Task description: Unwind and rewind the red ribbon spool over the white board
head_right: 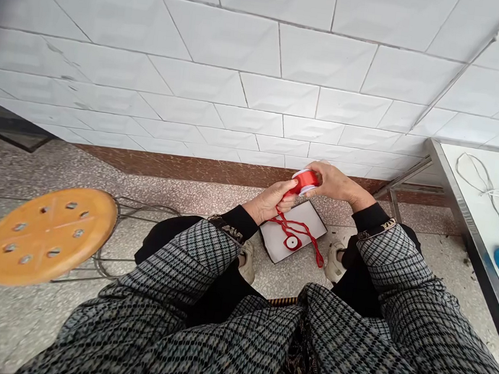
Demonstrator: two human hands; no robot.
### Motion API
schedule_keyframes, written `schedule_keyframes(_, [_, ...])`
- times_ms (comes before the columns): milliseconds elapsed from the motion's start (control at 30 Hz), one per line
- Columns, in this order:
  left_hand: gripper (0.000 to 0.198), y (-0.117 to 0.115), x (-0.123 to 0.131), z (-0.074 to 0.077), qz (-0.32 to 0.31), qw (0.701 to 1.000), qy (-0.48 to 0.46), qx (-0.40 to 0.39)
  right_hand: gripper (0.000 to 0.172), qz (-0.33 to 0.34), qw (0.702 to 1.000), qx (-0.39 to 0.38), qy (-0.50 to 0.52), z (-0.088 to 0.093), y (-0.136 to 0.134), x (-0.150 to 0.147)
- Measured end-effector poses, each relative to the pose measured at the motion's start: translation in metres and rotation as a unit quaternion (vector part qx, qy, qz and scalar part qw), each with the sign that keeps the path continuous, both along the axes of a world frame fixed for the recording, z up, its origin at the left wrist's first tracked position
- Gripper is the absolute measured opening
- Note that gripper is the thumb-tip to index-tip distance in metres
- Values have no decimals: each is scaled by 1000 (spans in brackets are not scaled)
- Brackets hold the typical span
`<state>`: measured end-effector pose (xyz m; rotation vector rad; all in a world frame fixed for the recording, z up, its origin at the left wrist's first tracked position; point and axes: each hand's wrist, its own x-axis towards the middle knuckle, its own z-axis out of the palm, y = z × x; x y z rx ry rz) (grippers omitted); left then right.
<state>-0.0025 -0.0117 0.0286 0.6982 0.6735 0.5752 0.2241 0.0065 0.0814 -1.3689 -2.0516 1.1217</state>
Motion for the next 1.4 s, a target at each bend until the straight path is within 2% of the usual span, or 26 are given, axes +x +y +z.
schedule_keyframes(133, [48, 3, -8, -1, 7, 998, 14, 53, 52, -8, 999, -12, -32, 1, 3, 14])
schedule_keyframes(267, [43, 6, -14, 3, 13, 998, 21, 63, 56, -19, 998, -50, 16, 2, 1, 22])
schedule_keyframes(433, [52, 5, -15, 7, 20, 996, 0, 88, 54, -51, 993, -74, 77, 2, -3, 19])
schedule_keyframes(533, [54, 5, -14, 6, 25, 995, -18, 99, 55, -59, 978, -125, 157, -2, -6, 15])
schedule_keyframes(667, [53, 5, -12, 2, 35, 995, -35, 87, 62, -80, 937, -201, 273, -14, -8, 7])
schedule_keyframes(767, [47, 4, -10, 0, 67, 993, -25, 91, 63, -89, 919, -200, 329, -21, -7, 2])
schedule_keyframes(900, [46, 4, -7, 3, 88, 993, -31, 73, 63, -92, 910, -206, 348, -26, -6, -3])
schedule_keyframes(1067, [43, 4, -6, 8, 71, 996, -26, 46, 72, -92, 897, -219, 373, -33, -7, -12])
schedule_keyframes(1233, [53, 3, -5, 6, 77, 996, -34, 24, 83, -125, 882, -190, 413, -44, -8, -23])
schedule_keyframes(1400, [67, 0, -3, 6, 50, 996, -75, 3, 82, -109, 883, -174, 422, -50, -14, -41])
